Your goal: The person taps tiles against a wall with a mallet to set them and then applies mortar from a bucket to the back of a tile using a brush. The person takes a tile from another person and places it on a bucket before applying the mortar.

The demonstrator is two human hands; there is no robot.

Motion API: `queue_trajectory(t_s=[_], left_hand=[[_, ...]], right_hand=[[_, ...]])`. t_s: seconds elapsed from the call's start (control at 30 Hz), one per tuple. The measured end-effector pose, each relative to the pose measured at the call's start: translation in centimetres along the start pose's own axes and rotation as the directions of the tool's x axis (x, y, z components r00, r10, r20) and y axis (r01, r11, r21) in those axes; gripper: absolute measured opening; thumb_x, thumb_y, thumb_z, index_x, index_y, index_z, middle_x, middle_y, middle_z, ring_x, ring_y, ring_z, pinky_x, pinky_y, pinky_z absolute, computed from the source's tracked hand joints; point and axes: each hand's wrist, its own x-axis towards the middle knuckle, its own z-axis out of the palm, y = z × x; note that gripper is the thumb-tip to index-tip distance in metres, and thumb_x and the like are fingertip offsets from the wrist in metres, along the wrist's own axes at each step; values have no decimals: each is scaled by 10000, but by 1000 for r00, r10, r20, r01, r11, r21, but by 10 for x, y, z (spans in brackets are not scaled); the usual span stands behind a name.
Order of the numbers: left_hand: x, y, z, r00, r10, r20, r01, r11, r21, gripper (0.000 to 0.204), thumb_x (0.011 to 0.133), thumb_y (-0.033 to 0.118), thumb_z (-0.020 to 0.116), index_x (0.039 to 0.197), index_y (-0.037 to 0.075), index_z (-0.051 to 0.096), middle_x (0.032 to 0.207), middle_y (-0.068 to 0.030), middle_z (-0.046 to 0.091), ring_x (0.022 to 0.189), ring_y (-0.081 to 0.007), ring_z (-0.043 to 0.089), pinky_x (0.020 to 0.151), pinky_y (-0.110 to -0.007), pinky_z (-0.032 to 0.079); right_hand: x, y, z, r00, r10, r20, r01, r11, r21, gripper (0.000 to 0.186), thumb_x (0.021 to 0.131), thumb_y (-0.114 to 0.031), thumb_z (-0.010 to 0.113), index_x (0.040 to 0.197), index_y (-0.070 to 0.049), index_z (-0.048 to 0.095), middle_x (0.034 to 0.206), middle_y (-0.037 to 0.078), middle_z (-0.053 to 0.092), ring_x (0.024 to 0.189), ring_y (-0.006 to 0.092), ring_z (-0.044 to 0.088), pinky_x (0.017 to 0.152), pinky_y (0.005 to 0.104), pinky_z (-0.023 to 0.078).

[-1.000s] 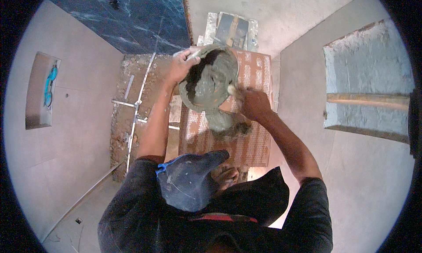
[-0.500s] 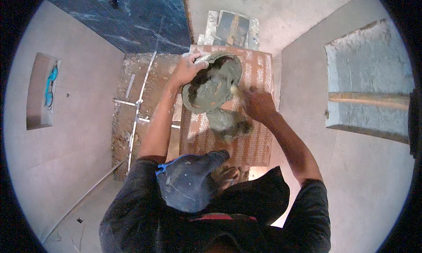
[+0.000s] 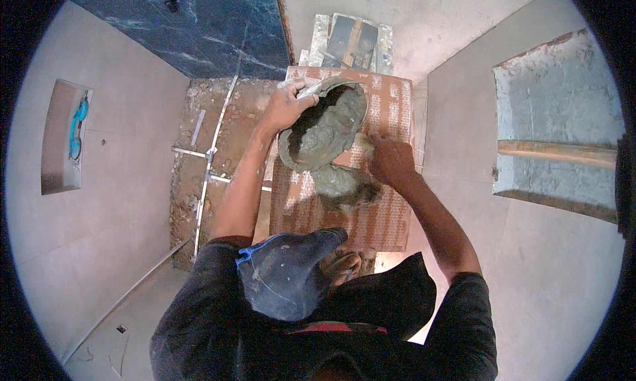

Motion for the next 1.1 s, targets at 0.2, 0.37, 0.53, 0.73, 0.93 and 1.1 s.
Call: queue_trajectory(t_s=[0.2, 0.37, 0.53, 0.73, 0.93, 1.1], left_hand=[[2, -16, 4, 998, -66, 18, 63, 989, 135, 299, 871, 175, 717, 1147, 61, 723, 982, -12, 721, 886, -83, 624, 796, -273, 506], [7, -24, -2, 999, -7, 38, 14, 986, -168, 289, 894, 131, 700, 1166, 34, 705, 1019, -8, 708, 889, -87, 625, 818, -261, 502], [4, -19, -10, 1000, -12, 22, 16, 981, -191, 267, 902, 75, 683, 1160, 6, 696, 1063, -13, 707, 926, -86, 629, 836, -256, 504], [2, -25, -13, 999, 38, 7, -36, 976, -215, 264, 905, 68, 693, 1162, 8, 694, 1068, -23, 710, 934, -103, 646, 855, -260, 518], [2, -28, -17, 999, -13, 34, 23, 952, -304, 272, 898, 37, 704, 1169, 13, 695, 1096, -21, 710, 968, -98, 642, 885, -258, 504], [5, -42, -29, 1000, -12, -27, 2, 935, -354, 282, 896, 41, 709, 1176, 14, 691, 1079, -22, 711, 949, -90, 639, 876, -257, 503]], right_hand=[[11, -4, 21, 999, 3, 38, -9, 987, 160, 262, 819, -222, 704, 947, 6, 700, 937, 244, 709, 908, 434, 693, 841, 522, 547], [27, 21, 62, 969, -21, 248, -90, 899, 429, 495, 789, -335, 777, 1151, -8, 696, 965, 212, 739, 910, 362, 718, 832, 450, 566], [27, 3, 101, 986, -55, 154, -76, 679, 730, 470, 807, -376, 785, 1099, -12, 728, 939, 201, 749, 851, 325, 730, 833, 427, 562], [27, -2, 125, 991, -79, 104, -23, 680, 732, 411, 848, -239, 787, 1139, 39, 703, 968, 158, 747, 844, 177, 684, 797, 357, 539], [16, -19, 104, 978, -63, 200, -128, 577, 807, 412, 851, -228, 795, 1170, 15, 704, 915, 100, 741, 774, 127, 643, 752, 333, 536], [10, -17, 127, 990, -125, 61, -3, 415, 910, 486, 835, -317, 814, 1215, -35, 703, 812, 48, 709, 666, 146, 632, 658, 347, 529]])
